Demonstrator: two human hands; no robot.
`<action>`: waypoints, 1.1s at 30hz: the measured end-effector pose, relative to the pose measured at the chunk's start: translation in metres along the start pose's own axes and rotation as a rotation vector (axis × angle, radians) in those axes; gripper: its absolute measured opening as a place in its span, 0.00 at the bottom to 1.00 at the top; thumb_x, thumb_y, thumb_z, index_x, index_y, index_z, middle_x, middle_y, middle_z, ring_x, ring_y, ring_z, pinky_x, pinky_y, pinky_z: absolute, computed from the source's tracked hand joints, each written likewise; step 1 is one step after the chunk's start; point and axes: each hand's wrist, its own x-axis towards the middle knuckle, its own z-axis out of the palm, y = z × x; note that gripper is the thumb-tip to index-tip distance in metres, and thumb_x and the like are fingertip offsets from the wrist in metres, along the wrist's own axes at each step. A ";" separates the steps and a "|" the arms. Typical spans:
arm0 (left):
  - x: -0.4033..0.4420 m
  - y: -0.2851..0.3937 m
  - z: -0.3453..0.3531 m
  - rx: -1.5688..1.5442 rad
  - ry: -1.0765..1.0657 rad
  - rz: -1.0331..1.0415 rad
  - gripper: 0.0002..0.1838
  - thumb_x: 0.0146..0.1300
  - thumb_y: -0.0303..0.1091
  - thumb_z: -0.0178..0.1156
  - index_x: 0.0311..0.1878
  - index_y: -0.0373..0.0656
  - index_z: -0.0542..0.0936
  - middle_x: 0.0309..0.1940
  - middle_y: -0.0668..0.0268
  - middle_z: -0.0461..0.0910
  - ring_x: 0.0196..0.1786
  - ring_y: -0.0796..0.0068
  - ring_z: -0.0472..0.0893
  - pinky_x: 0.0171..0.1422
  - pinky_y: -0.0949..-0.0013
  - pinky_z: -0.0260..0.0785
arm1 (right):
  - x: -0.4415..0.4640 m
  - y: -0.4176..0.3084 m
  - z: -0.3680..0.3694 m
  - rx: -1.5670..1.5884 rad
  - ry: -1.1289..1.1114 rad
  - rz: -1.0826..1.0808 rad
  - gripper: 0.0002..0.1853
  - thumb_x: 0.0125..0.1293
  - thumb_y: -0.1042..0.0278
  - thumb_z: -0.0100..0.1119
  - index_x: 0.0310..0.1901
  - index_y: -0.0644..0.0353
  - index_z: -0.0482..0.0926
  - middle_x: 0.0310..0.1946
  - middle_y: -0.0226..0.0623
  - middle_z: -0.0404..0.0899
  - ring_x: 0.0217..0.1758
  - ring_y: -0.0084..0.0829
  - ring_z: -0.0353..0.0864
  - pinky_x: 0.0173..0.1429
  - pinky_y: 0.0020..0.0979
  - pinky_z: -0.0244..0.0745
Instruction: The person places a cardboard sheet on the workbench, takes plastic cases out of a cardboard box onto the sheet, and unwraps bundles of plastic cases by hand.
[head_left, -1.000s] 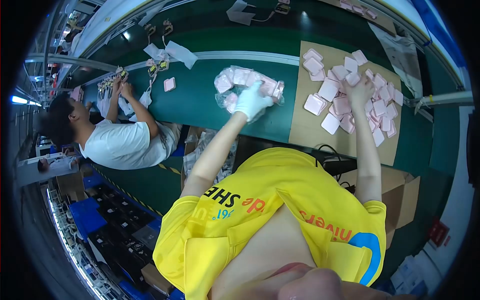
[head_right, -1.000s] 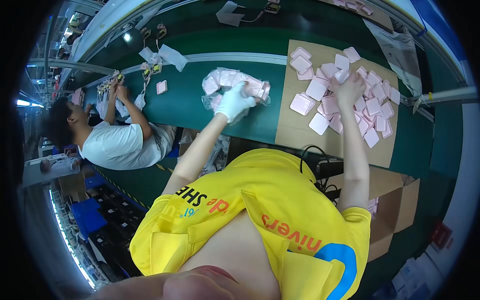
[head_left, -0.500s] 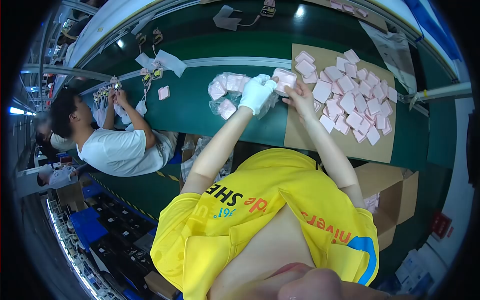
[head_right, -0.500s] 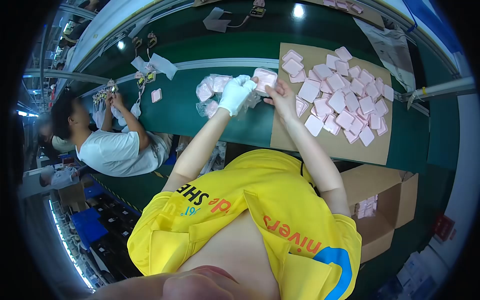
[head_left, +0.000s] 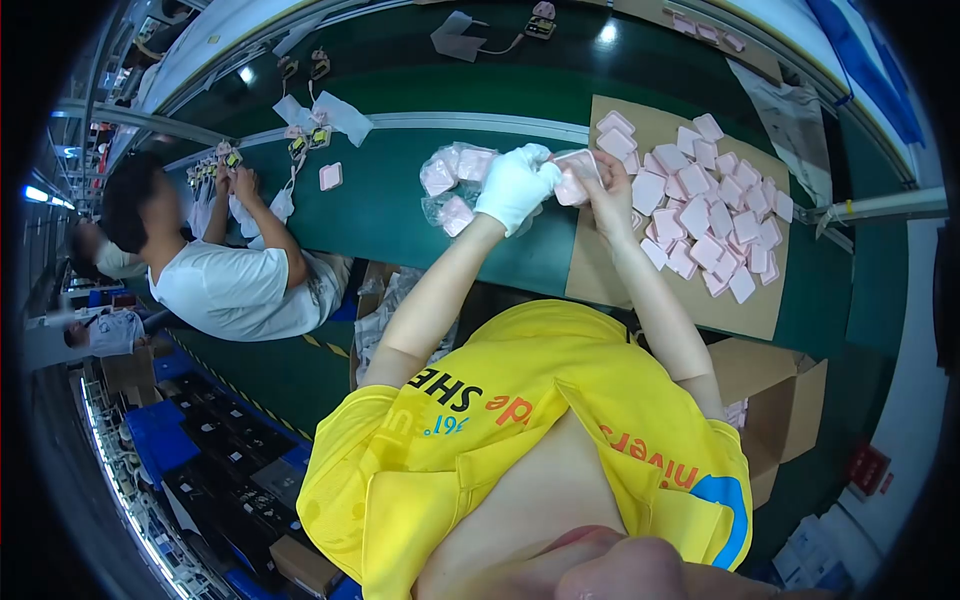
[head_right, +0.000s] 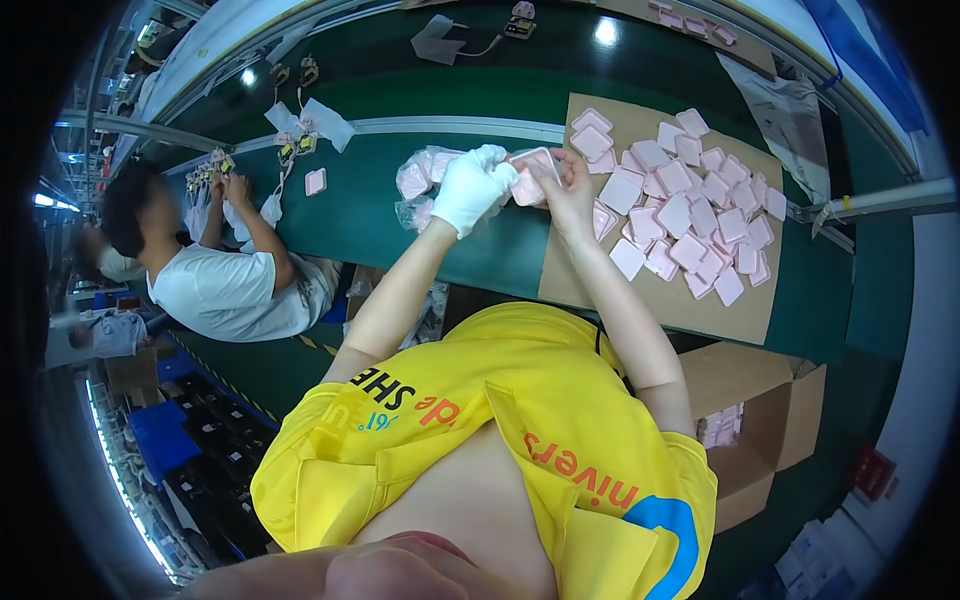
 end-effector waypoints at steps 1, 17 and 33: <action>0.002 -0.005 0.002 0.051 0.088 0.083 0.12 0.57 0.35 0.55 0.40 0.37 0.77 0.28 0.59 0.80 0.30 0.71 0.79 0.35 0.71 0.71 | -0.002 -0.006 0.001 0.026 -0.002 0.027 0.24 0.57 0.73 0.61 0.55 0.62 0.66 0.45 0.35 0.76 0.42 0.23 0.78 0.42 0.22 0.76; 0.020 -0.011 -0.002 -0.609 -0.018 0.051 0.15 0.60 0.42 0.53 0.41 0.39 0.76 0.29 0.60 0.79 0.29 0.64 0.77 0.32 0.65 0.70 | -0.003 -0.037 -0.009 0.499 -0.141 0.121 0.26 0.58 0.75 0.58 0.58 0.59 0.62 0.51 0.38 0.70 0.47 0.28 0.77 0.47 0.30 0.79; 0.019 -0.004 0.002 -0.377 0.059 0.068 0.22 0.49 0.32 0.63 0.48 0.34 0.71 0.35 0.64 0.77 0.34 0.79 0.75 0.36 0.76 0.69 | 0.000 -0.044 0.019 0.384 -0.095 -0.033 0.27 0.63 0.75 0.49 0.63 0.60 0.54 0.57 0.44 0.63 0.59 0.37 0.68 0.60 0.42 0.71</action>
